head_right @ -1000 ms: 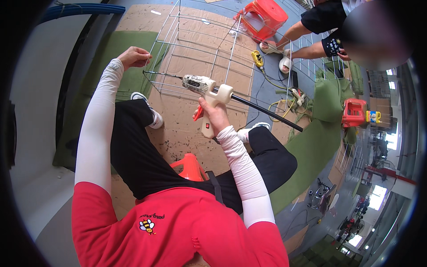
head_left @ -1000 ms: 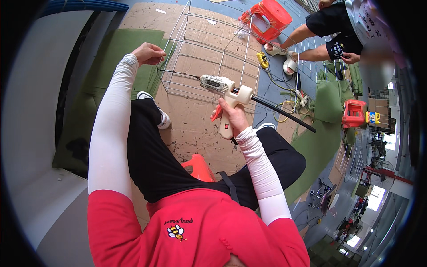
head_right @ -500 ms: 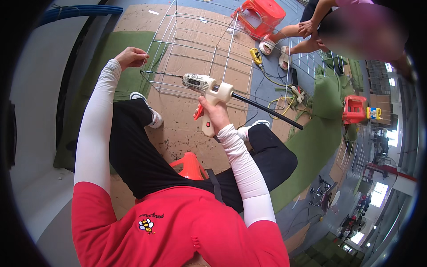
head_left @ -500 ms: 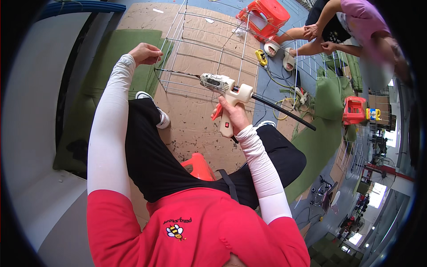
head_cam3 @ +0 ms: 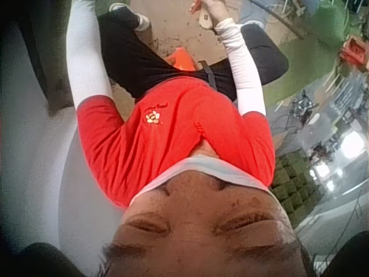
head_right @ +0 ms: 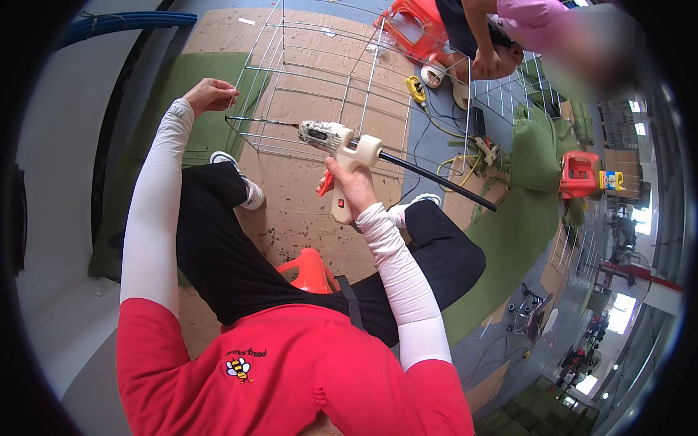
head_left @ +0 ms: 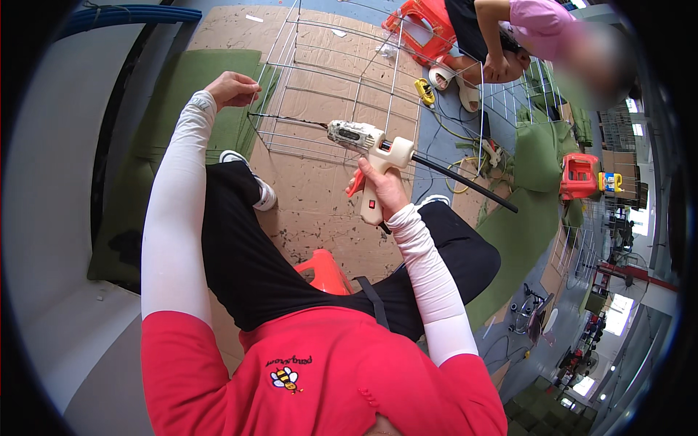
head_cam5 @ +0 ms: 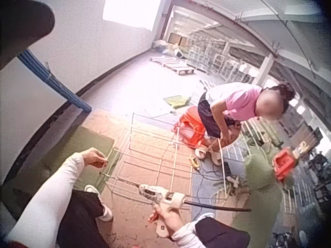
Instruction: Applying adhesive with a glue gun to attach green foam padding to a wire frame structure.
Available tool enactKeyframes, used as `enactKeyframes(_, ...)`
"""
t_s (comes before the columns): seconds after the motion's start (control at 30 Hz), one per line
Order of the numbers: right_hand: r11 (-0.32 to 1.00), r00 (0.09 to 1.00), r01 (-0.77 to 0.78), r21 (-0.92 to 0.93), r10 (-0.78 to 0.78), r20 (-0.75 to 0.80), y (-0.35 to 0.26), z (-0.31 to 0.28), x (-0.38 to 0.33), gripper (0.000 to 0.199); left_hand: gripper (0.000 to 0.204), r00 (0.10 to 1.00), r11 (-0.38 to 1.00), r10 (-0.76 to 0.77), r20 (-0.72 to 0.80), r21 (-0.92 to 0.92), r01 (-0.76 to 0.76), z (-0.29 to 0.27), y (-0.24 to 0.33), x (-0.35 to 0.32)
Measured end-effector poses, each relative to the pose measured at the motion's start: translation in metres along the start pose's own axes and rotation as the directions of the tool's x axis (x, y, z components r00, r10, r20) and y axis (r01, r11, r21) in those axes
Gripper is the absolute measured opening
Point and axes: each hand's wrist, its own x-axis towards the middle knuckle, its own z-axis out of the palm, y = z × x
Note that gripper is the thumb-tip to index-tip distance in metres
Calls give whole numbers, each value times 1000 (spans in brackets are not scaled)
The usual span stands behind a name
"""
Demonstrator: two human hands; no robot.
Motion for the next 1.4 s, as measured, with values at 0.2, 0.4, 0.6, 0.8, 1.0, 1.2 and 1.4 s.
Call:
enactKeyframes(0.2, 1000, 1000, -3, -16, 3, -7, -1, -2, -2, 31, 19, 1000, 1000, -6, 7, -12, 6, -1, -1, 2)
enactKeyframes(0.4, 1000, 1000, -29, -6, 28, -6, 1, -6, -4, 32, 21, 1000, 1000, 2, 14, -8, -2, -1, -2, 3)
enactKeyframes(0.6, 1000, 1000, -24, 9, 24, -2, 1, -9, -5, 33, 21, 1000, 1000, -1, 3, 0, 1, -2, -2, 3)
enactKeyframes(0.8, 999, 1000, -19, 28, 19, 8, 2, -12, -3, 33, 21, 1000, 1000, -5, -2, 10, 5, -1, -1, 1)
enactKeyframes(1.0, 999, 1000, -26, 31, 26, -1, 3, -7, -3, 32, 21, 1000, 1000, 0, -6, 16, 0, 0, 0, 0)
enactKeyframes(1.2, 999, 1000, -26, 43, 26, 3, 3, -8, -4, 30, 16, 1000, 1000, -8, 4, -19, 8, 0, -1, 0)
enactKeyframes(1.4, 999, 999, -34, 37, 34, -1, 8, -16, -3, 32, 20, 1000, 1000, -10, 17, -7, 10, -1, 0, 2)
